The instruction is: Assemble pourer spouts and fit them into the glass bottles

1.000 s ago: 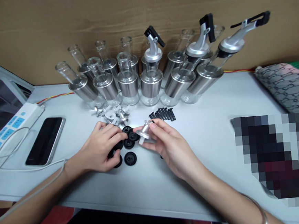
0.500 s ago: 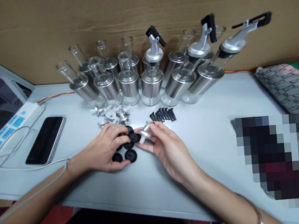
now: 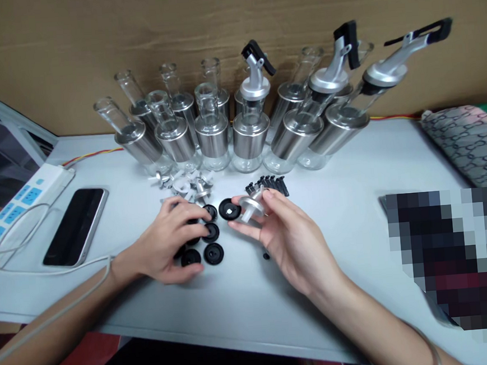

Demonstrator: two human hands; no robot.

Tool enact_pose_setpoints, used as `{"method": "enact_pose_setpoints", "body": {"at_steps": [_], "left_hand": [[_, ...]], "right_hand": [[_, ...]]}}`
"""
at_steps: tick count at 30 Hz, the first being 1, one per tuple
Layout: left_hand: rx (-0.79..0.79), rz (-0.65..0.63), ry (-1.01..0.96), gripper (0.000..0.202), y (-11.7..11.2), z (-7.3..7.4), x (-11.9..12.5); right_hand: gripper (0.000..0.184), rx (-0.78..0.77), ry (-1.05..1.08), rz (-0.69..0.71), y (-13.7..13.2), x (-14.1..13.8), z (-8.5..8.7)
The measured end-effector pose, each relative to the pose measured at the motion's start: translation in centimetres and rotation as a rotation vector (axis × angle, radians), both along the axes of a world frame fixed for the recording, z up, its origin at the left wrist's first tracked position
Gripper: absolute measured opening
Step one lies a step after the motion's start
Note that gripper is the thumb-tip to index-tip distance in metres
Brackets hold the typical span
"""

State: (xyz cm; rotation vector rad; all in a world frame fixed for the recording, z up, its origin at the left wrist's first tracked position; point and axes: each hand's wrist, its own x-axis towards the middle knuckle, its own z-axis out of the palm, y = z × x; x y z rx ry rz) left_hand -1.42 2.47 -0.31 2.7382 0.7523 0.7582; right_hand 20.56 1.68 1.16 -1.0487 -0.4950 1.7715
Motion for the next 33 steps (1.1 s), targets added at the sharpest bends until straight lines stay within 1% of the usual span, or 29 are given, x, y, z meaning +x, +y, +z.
{"method": "enact_pose_setpoints", "body": {"at_steps": [1, 3, 4, 5, 6, 8, 10, 13, 18, 23, 28, 33], "left_hand": [[0.021, 0.029, -0.144, 0.023, 0.0, 0.2, -0.2], [0.079, 0.158, -0.410, 0.013, 0.0, 0.5, -0.6], [0.105, 0.225, -0.495, 0.011, 0.0, 0.6, -0.7], [0.122, 0.266, -0.526, 0.013, 0.0, 0.7, -0.7], [0.131, 0.279, -0.505, 0.018, -0.1, 0.7, -0.6], [0.133, 0.236, -0.344, 0.022, -0.2, 0.6, -0.2], [0.141, 0.173, -0.164, 0.020, -0.4, 0.4, 0.3], [0.161, 0.127, -0.057, 0.016, -0.7, 0.1, 0.9], [0.183, 0.152, -0.030, 0.013, -0.6, 0.1, 0.7], [0.160, 0.173, -0.072, 0.007, -0.5, 0.0, 0.4], [0.090, 0.204, -0.124, 0.009, -0.5, 0.2, 0.5], [0.065, 0.215, -0.156, 0.009, -0.4, 0.2, 0.4]], "right_hand": [[0.017, 0.022, -0.010, -0.012, 0.0, 0.0, 0.1], [0.018, 0.073, -0.032, -0.026, -0.1, 0.0, 0.3], [0.018, 0.090, -0.041, -0.022, -0.2, 0.0, 0.3], [0.017, 0.103, -0.047, -0.010, -0.3, -0.1, 0.4], [0.017, 0.109, -0.048, 0.008, -0.4, -0.2, 0.4], [0.014, 0.110, -0.040, 0.058, -0.6, -0.4, 0.4], [0.012, 0.116, -0.025, 0.106, -0.8, -0.6, 0.4], [0.010, 0.125, -0.017, 0.155, -0.9, -0.8, 0.4], [0.015, 0.115, -0.078, 0.210, -1.0, -0.8, 0.4], [0.018, 0.140, -0.133, 0.253, -1.0, -0.6, 0.4], [0.015, 0.173, -0.142, 0.229, -1.1, -0.5, 0.3], [0.012, 0.188, -0.127, 0.191, -0.9, -0.5, 0.4]]}}
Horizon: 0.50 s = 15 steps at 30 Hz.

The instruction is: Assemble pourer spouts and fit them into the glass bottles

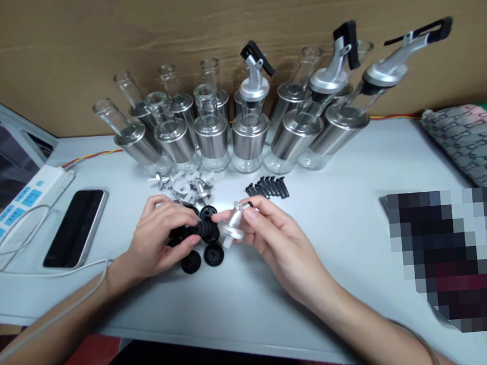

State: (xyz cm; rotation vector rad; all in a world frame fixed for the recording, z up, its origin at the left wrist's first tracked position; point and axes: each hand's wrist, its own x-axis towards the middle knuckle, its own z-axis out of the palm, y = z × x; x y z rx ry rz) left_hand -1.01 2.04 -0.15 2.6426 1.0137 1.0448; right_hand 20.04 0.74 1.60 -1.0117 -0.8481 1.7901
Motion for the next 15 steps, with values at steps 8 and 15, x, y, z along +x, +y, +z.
{"method": "enact_pose_setpoints", "body": {"at_steps": [8, 15], "left_hand": [[0.031, -0.098, 0.052, 0.016, 0.04, -0.75, -0.18], [-0.054, -0.123, -0.024, 0.015, 0.10, -0.83, 0.01]], "right_hand": [[0.017, -0.008, -0.038, 0.030, -0.10, 0.13, 0.59], [0.018, 0.081, -0.125, 0.068, -0.37, 0.38, 0.30]]}}
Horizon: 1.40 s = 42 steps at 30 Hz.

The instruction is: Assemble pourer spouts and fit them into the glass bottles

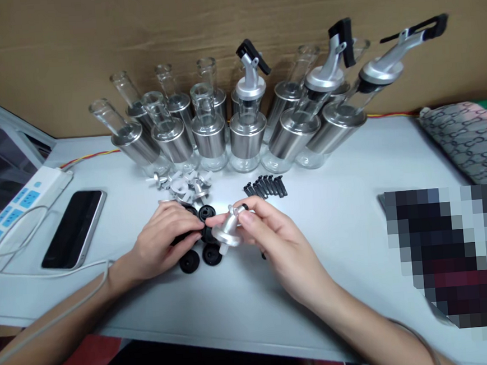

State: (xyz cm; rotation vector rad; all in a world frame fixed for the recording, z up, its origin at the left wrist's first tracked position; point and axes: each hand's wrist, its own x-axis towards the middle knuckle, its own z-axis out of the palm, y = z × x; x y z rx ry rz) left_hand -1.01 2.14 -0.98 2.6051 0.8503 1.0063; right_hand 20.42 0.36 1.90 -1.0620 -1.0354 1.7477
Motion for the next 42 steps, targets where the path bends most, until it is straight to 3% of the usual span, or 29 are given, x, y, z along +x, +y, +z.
{"method": "enact_pose_setpoints", "body": {"at_steps": [5, 13, 32, 38, 42], "left_hand": [[-0.015, -0.042, -0.024, 0.006, -0.3, 0.6, 0.3], [0.105, -0.054, 0.068, 0.019, -0.1, 0.8, 0.2], [0.207, -0.026, 0.083, 0.001, -0.4, 0.7, 0.5], [0.231, -0.022, 0.068, 0.006, -0.5, 0.6, 0.6], [0.216, -0.016, 0.025, 0.007, -0.5, 0.6, 0.5]], "right_hand": [[0.017, 0.138, -0.120, 0.042, -0.1, 0.0, -0.2], [0.016, 0.081, -0.066, 0.042, 0.1, 0.1, -0.5], [0.011, 0.111, 0.016, 0.038, 0.3, 0.1, -0.7], [0.010, 0.265, -0.172, -0.060, 0.4, 0.5, -0.9], [0.008, 0.199, -0.129, -0.126, 0.5, 0.8, -1.2]]}}
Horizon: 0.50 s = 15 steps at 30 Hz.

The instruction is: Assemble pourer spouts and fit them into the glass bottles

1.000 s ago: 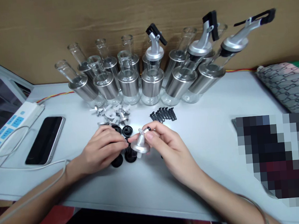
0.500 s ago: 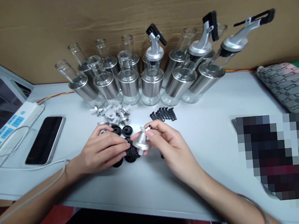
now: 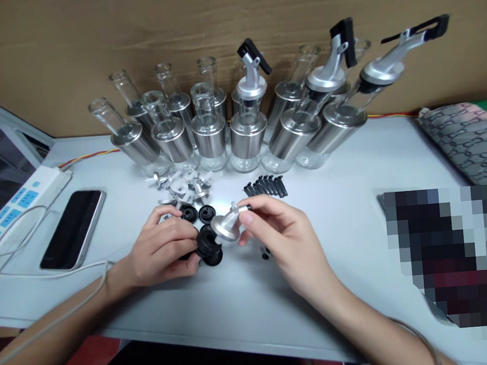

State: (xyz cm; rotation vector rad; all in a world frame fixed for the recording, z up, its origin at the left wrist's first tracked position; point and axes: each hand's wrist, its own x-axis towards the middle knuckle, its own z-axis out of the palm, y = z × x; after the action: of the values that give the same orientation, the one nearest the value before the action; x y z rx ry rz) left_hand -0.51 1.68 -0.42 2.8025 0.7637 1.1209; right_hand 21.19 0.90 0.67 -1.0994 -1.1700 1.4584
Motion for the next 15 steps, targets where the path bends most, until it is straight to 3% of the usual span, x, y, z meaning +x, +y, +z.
{"method": "enact_pose_setpoints", "body": {"at_steps": [4, 15], "left_hand": [[-0.004, -0.019, -0.014, 0.005, 0.0, 0.0, -0.1], [-0.025, 0.032, -0.008, 0.010, 0.1, -0.4, -0.1]], "right_hand": [[0.008, -0.042, 0.050, 0.010, 0.0, -0.3, 0.2], [0.019, -0.018, -0.106, 0.053, -0.1, -0.8, 1.1]]}}
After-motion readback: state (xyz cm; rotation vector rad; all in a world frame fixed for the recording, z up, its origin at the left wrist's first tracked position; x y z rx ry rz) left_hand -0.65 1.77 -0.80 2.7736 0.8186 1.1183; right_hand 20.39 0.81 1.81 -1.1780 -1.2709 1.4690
